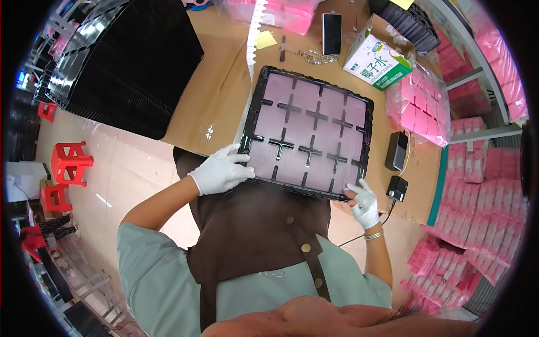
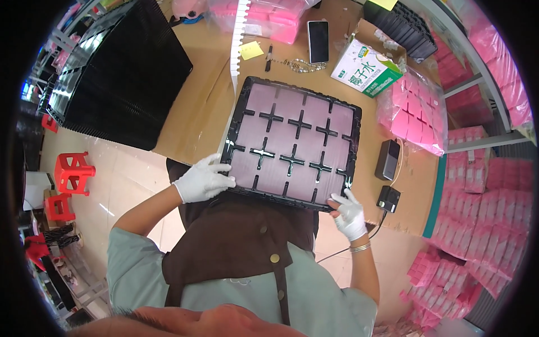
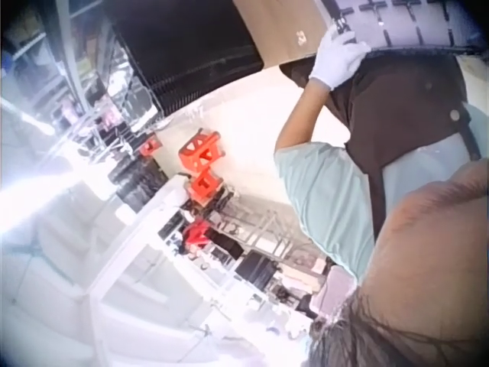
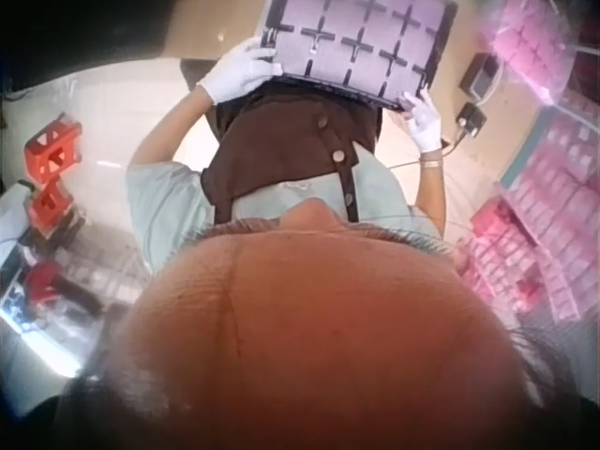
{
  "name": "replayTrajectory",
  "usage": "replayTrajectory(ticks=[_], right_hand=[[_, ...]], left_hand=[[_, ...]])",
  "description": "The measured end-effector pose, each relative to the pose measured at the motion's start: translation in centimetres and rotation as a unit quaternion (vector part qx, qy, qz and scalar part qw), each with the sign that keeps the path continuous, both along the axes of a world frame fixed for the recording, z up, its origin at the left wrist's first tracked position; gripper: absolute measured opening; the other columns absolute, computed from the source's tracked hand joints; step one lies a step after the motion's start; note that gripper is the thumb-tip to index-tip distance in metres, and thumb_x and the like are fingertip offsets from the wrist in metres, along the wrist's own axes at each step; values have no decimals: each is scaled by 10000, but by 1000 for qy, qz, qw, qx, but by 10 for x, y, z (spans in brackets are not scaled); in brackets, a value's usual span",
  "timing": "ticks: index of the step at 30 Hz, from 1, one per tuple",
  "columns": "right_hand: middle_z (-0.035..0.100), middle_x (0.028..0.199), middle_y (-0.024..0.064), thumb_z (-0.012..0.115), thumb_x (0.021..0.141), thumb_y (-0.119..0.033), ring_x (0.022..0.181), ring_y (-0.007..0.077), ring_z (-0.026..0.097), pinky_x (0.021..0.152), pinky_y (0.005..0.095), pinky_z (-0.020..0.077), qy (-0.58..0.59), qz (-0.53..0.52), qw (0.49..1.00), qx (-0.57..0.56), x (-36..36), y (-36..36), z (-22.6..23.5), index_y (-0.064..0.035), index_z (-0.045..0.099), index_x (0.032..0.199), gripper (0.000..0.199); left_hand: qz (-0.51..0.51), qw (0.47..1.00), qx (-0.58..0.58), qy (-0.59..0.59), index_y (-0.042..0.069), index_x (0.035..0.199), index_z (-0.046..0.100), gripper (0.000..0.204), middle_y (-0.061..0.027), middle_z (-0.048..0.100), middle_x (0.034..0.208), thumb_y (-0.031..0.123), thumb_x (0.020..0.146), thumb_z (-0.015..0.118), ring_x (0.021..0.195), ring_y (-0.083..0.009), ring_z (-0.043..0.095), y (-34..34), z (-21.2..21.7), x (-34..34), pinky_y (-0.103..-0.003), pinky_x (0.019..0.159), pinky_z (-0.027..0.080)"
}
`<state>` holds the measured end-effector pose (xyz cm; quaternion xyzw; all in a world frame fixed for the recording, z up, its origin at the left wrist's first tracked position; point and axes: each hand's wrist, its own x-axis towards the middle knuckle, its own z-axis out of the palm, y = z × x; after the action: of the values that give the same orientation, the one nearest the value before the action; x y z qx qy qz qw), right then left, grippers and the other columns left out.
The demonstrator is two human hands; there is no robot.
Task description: The person assembles plastic components into a black plastic tray by hand.
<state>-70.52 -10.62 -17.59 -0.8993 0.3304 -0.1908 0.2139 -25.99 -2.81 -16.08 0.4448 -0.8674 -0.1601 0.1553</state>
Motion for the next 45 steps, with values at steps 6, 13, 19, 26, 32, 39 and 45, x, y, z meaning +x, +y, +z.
replayTrajectory(ticks=[6,13,19,26,32,39,45], right_hand=[[649,724,130,666,819,-219,715,327,636,829,411,480,-109,-394,913,7,-3,-1,-5,-1,667,892,230],[554,1007,180,771,710,-240,953,332,553,811,405,454,12,-454,888,72,44,13,-24,29,545,1124,544],[521,977,137,765,719,-183,948,275,523,870,372,414,-142,-454,879,20,34,19,-35,44,538,1097,497],[390,1404,145,506,847,-644,1286,245,376,1086,383,248,-374,-276,885,-22,89,7,98,47,317,1394,902],[542,1119,68,634,882,-206,909,166,536,828,299,446,-316,-174,928,94,124,-28,66,-17,553,1158,344],[603,969,61,630,832,-65,811,140,588,757,260,471,-247,-117,948,165,148,-10,27,-14,619,1029,203],[609,964,94,639,824,-51,782,167,621,725,272,499,-193,-88,959,186,140,-10,28,8,633,977,164]], left_hand=[[273,952,41,135,65,1200,560,449,-156,614,1058,194,789,687,1009,-334,577,2,4,-15,-400,884,464],[456,877,120,96,23,1279,455,672,-195,511,1072,278,736,758,990,-369,555,-5,-20,-42,-412,852,470],[504,816,88,271,-42,1180,513,481,-124,582,960,217,819,697,917,-217,567,5,-6,-46,-320,833,455],[392,670,-108,622,37,974,582,158,32,531,864,183,919,605,821,-64,494,15,147,-2,-246,767,431],[405,531,-607,431,-63,1236,499,331,-50,579,1045,83,941,536,923,-90,538,51,280,47,-210,859,430],[455,640,-599,-158,180,1069,673,363,-33,591,837,12,747,685,685,-190,572,38,292,101,-303,582,454],[493,633,-477,-358,161,1007,663,256,-9,517,765,105,762,613,688,-195,554,1,245,157,-335,559,440]])
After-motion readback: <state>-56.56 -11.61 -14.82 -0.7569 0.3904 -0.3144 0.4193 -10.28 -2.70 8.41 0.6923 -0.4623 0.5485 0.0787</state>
